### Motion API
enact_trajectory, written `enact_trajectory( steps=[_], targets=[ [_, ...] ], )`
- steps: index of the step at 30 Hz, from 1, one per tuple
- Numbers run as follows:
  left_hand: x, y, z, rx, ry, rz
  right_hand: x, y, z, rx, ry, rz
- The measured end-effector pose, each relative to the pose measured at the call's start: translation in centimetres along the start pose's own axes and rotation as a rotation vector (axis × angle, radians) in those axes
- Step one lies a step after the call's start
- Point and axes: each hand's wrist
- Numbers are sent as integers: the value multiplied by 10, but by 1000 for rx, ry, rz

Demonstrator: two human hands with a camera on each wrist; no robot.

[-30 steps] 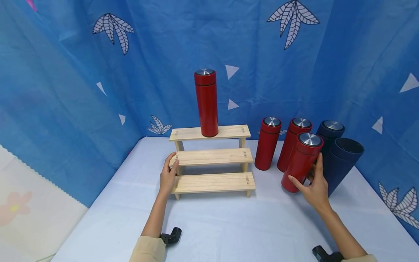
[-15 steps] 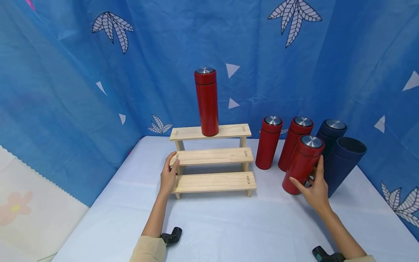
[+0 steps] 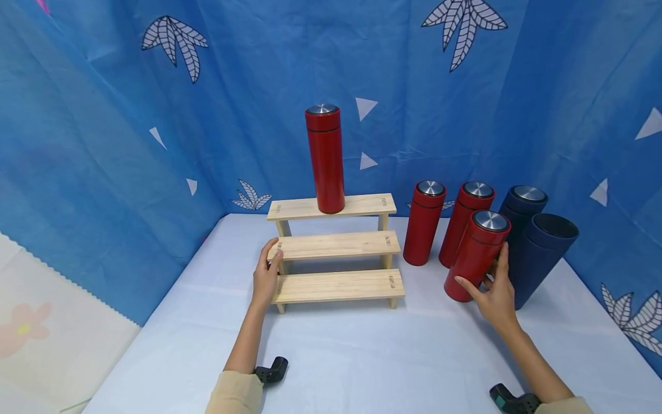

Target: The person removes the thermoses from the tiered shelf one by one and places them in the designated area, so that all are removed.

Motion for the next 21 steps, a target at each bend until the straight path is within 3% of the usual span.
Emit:
enact_trajectory(
  steps=[2, 21],
  targets=[
    [1, -7, 10, -4, 8, -2, 0, 0, 1, -4, 6, 0],
    [0, -7, 11, -13, 20, 13, 1, 3, -3, -35, 38, -26]
  ],
)
Point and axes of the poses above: each hand's wrist, its own y-axis away from the middle knuckle, its own x-axis out of the palm, z = x × y, and after that the axes turned 9 degrees about -x, right-handed
